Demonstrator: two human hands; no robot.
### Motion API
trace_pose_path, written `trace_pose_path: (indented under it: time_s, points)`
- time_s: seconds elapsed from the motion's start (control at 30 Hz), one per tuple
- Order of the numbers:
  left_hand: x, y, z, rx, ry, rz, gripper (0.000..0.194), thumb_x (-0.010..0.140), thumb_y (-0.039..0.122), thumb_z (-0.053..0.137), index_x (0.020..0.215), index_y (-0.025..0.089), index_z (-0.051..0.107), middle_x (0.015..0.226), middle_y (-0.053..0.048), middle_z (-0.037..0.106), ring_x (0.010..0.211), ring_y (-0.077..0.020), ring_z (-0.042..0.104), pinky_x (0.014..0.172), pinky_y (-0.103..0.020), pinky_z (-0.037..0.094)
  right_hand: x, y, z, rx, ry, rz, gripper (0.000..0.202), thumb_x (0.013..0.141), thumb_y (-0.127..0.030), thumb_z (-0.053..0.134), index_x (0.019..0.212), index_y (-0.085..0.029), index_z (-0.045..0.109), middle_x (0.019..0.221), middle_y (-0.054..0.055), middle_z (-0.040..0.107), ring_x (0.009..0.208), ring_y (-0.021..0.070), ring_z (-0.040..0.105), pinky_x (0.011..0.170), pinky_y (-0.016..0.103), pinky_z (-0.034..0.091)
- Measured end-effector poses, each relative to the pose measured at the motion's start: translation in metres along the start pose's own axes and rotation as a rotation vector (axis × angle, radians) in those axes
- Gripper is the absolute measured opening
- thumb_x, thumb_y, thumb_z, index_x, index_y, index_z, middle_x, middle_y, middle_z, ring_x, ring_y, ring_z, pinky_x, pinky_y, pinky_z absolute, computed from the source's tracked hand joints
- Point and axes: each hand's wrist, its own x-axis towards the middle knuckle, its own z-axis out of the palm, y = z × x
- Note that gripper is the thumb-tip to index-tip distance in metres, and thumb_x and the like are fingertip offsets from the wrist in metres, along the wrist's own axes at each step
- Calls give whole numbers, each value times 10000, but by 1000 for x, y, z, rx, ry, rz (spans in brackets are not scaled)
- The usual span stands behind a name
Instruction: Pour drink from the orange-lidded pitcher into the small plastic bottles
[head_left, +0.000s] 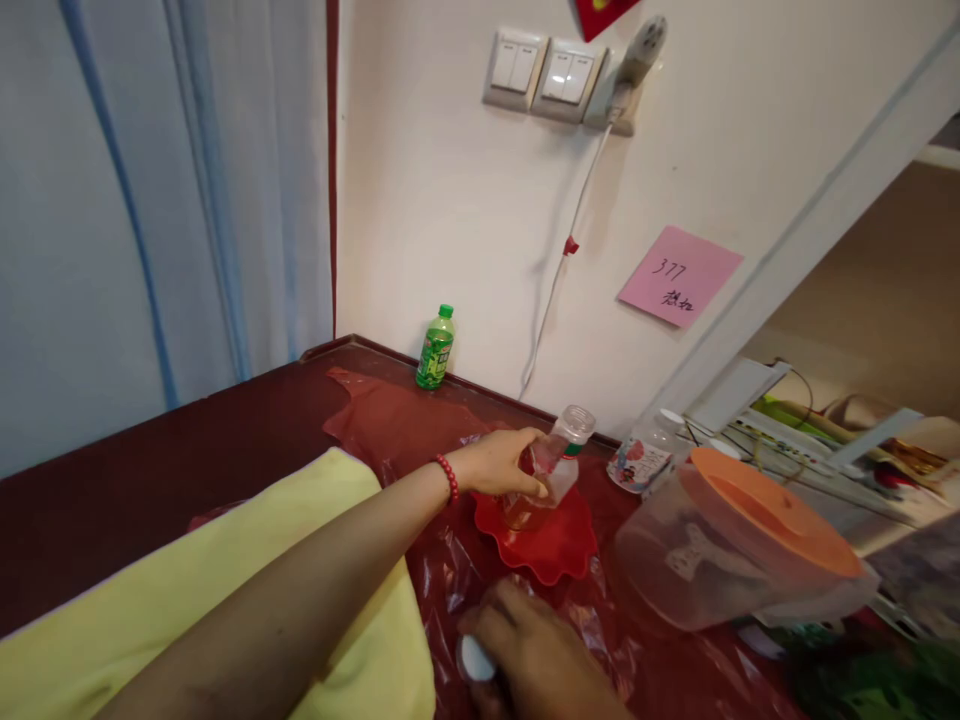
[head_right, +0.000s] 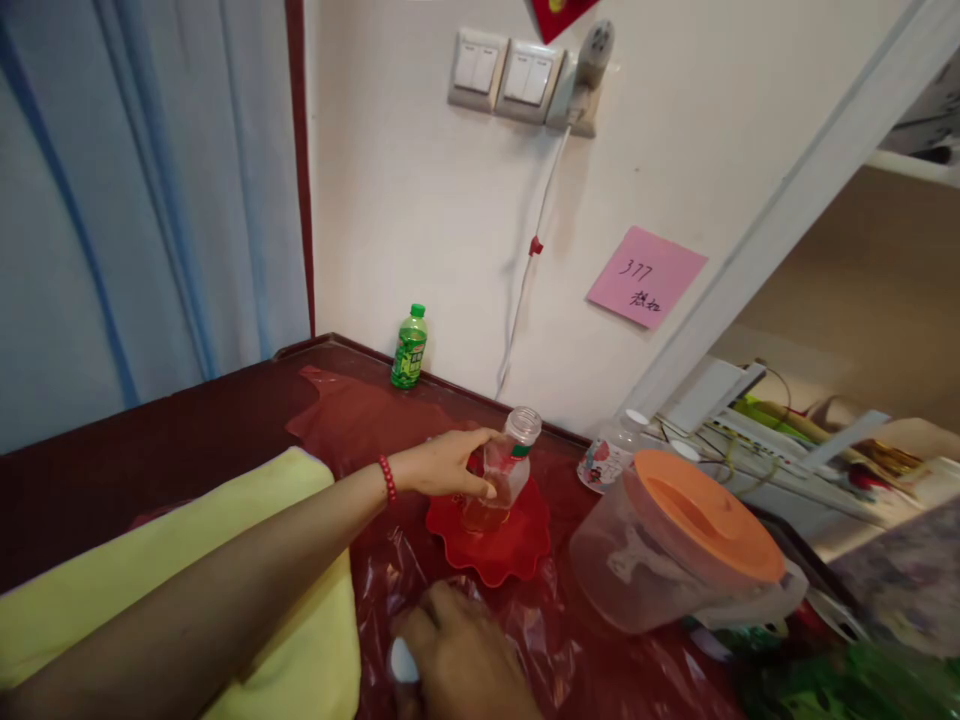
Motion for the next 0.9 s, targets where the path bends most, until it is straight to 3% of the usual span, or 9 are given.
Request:
trace_pose_path:
  time_s: [0.1,0.13,0.27,0.37,0.47,0.63,0.9]
  points:
    - [0,0,0,-20,-14,5,695,685,421,757,1300,192,527,1177,-110,680,1028,-290,644,789,-332,487,-10,3,-35,237,225,-18,396,730,-149,563,1106,-256,626,1013,35,618,886,180,604,770,260,486]
    - [0,0,1,-35,-19,16,696,689,415,756,1305,191,523,1190,-111,678,1036,-288,643,803,-334,487,-14,5,-52,274,383,-41,341,777,-165,520,1092,-252,616,998,37,614,883,175,599,758,255,484]
    - [1,1,2,-53,-6,35,684,696,364,751,1318,203,515,1207,-102,678,1013,-269,652,833,-334,483,-18,25,-118,-18,810,-7,302,887,-294,540,1181,-275,607,1069,51,610,947,200,588,818,303,468]
    - [0,2,2,-21,6,31,661,688,337,748,1294,185,535,1179,-112,687,975,-271,660,795,-334,485,-7,45,-145,-159,937,61,327,874,-365,554,1155,-235,661,998,61,613,849,204,590,770,329,472]
    - [0,1,2,-28,0,28,673,684,363,750,1294,180,533,1158,-114,693,965,-278,662,771,-336,486,12,58,-155,-141,939,115,384,852,-418,549,1138,-207,696,971,69,623,771,195,597,743,350,486]
    - [1,-2,4,-71,11,47,689,663,358,770,1289,186,538,1207,-111,675,1026,-284,653,811,-337,490,36,63,-158,-53,815,164,439,820,-460,538,1117,-196,726,984,76,643,746,186,613,680,341,489]
    - [2,-1,6,-103,8,11,674,643,371,786,1250,200,548,1173,-97,687,1003,-287,662,816,-354,496,42,64,-161,-41,743,166,469,804,-492,543,1097,-180,737,946,75,642,750,186,611,656,331,477]
